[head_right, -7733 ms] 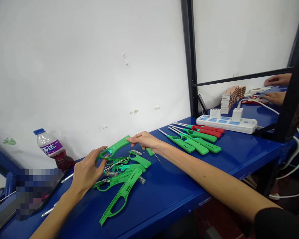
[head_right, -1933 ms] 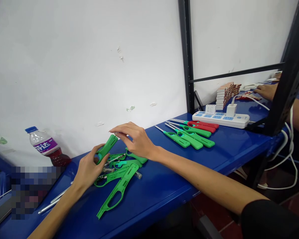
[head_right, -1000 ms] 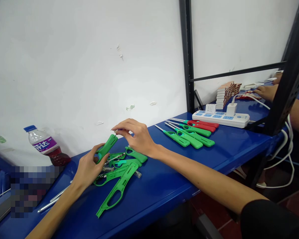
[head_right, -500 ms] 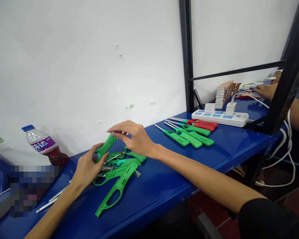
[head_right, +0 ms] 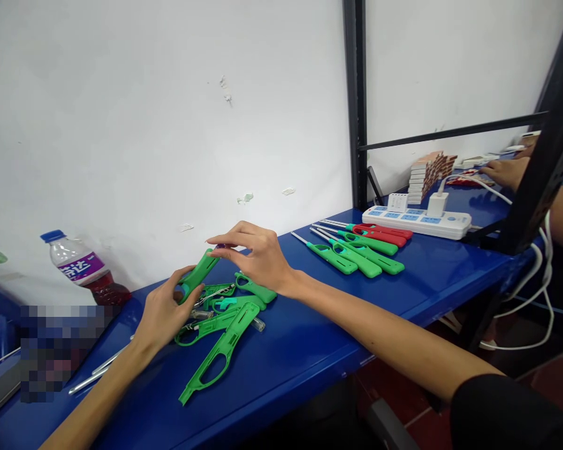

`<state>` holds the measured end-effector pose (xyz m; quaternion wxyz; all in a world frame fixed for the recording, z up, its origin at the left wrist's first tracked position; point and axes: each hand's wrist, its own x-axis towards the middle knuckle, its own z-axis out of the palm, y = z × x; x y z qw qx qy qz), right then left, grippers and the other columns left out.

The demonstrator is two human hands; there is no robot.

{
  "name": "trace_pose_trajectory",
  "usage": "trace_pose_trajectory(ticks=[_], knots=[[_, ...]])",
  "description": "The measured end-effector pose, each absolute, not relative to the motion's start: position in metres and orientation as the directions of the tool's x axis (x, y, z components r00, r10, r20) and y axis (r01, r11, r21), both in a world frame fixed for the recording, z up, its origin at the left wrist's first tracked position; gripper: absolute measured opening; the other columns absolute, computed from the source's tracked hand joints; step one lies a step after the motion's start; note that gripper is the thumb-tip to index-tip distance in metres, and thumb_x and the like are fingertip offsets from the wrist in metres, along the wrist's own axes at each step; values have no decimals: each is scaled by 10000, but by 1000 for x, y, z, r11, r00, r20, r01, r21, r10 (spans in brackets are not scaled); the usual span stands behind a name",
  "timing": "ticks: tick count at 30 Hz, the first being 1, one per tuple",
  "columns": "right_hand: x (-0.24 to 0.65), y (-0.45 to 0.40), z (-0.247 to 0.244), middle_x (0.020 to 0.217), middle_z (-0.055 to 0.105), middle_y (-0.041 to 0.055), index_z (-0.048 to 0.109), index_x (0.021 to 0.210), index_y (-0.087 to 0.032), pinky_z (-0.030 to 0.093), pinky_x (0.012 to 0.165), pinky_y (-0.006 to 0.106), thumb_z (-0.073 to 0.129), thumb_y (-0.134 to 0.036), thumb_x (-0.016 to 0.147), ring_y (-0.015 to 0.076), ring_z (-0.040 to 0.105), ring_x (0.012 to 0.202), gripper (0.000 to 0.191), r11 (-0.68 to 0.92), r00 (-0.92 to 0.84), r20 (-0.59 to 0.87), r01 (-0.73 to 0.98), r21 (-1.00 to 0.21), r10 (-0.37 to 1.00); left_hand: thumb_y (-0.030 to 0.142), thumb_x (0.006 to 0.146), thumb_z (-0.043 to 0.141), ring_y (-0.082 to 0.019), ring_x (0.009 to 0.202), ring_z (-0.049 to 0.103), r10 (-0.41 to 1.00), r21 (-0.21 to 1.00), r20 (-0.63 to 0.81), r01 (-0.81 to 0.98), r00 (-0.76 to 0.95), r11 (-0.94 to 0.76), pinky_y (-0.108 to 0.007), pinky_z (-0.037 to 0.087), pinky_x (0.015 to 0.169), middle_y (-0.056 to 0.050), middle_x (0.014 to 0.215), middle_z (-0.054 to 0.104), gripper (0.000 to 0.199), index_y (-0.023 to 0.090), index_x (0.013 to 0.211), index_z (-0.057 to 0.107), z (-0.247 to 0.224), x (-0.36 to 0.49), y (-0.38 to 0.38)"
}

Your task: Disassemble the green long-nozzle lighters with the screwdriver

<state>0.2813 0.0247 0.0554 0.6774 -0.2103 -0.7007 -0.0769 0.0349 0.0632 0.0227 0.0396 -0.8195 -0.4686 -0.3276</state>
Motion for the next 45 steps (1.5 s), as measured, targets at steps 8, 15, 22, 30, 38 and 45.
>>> trace_pose_trajectory(ticks=[8,15,22,30,38,45], knots=[[283,27,57,961,811,28,790,1021,-225,617,830,328,718,-116,917,152,747,909,167,913,-5,984,373,-164,179,463,955,558,-151,530,536,742,244,567,788,357,-565,-269,421,612,77,616,565,427,255,1326,593,23,36,63],[283,25,56,1127,796,-10,762,1134,-303,623,952,375,606,-111,983,150,736,1077,290,928,-89,971,324,-184,224,463,950,564,-156,529,534,743,244,558,783,369,-572,-268,418,600,77,601,551,434,243,1323,601,21,36,63],[282,21,56,1217,687,93,788,1021,-202,611,896,355,776,-231,887,157,714,976,138,925,-65,974,335,-182,215,466,955,568,-155,532,547,752,260,545,778,371,-572,-267,429,610,78,625,584,425,267,1330,591,22,39,60],[281,25,52,939,731,5,778,1020,-263,584,748,299,747,-219,916,134,694,836,117,901,-50,969,384,-204,241,456,957,550,-169,569,560,757,257,538,783,371,-567,-280,439,641,64,628,579,442,240,1340,597,22,37,61],[284,25,55,1146,761,25,730,1183,-288,579,977,401,563,-117,1008,167,680,1120,296,897,-88,971,407,-170,224,475,959,546,-158,550,557,764,271,523,776,378,-570,-273,436,609,61,655,613,446,261,1348,593,22,40,58],[281,24,54,1014,634,28,798,1014,-269,590,767,306,744,-258,919,124,650,839,110,900,-2,974,383,-207,226,474,959,543,-168,574,579,758,265,526,773,385,-576,-278,451,637,59,654,609,453,251,1350,591,23,39,59]])
